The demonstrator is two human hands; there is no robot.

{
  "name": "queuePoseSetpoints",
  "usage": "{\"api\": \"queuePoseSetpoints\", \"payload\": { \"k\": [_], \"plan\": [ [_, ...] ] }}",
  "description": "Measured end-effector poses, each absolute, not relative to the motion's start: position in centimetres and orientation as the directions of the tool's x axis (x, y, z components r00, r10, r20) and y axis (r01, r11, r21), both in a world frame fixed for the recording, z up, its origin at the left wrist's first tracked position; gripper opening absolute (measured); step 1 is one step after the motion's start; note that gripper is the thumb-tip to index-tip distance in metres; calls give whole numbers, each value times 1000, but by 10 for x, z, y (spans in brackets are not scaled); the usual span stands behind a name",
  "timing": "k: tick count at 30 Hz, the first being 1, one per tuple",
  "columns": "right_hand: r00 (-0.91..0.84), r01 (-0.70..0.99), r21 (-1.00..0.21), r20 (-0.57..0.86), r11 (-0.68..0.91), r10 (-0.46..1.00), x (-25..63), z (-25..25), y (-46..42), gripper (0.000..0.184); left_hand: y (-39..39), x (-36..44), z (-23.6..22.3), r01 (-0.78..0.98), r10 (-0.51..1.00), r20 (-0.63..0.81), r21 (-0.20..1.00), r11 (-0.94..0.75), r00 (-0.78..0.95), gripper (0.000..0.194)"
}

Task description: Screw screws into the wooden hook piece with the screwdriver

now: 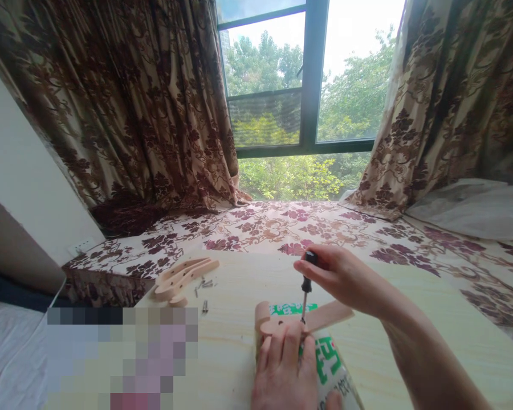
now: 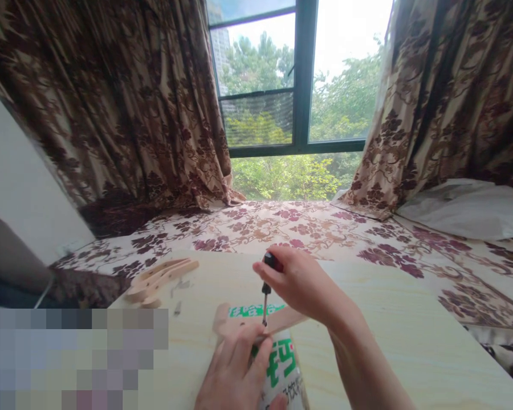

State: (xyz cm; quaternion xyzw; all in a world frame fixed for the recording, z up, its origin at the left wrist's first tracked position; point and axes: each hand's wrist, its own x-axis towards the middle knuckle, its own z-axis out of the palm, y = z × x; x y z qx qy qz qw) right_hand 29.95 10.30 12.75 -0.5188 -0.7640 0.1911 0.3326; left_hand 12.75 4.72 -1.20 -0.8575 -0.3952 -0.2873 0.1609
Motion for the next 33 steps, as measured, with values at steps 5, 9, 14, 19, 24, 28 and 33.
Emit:
{"api": "queuePoseSetpoints", "payload": {
  "k": [5, 9, 14, 19, 24, 28, 33],
  "plan": [
    [-392, 585, -688, 225, 430, 892, 302, 132, 94, 26, 40, 123, 11, 703, 601, 532, 15, -711, 596, 52],
    [-344, 619, -665, 250, 419, 905, 301, 131, 100, 30, 36, 123, 32, 662, 645, 462, 153, -734, 609, 48],
    [-237, 694, -618, 289, 370, 928, 302, 130, 108, 36, 33, 127, 41, 660, 646, 475, 167, -733, 598, 47],
    [-346, 587, -697, 245, 413, 906, 307, 135, 100, 25, 32, 130, 41, 651, 636, 539, 197, -733, 552, 44],
    [-358, 588, -683, 260, 433, 897, 307, 137, 97, 26, 31, 131, 41, 666, 645, 522, 183, -723, 557, 45],
    [-274, 660, -636, 293, 401, 916, 305, 133, 102, 32, 31, 130, 42, 662, 645, 493, 172, -730, 583, 47],
    [-285, 662, -631, 287, 405, 914, 304, 133, 99, 28, 31, 131, 44, 657, 639, 512, 178, -733, 574, 46]
  ]
}}
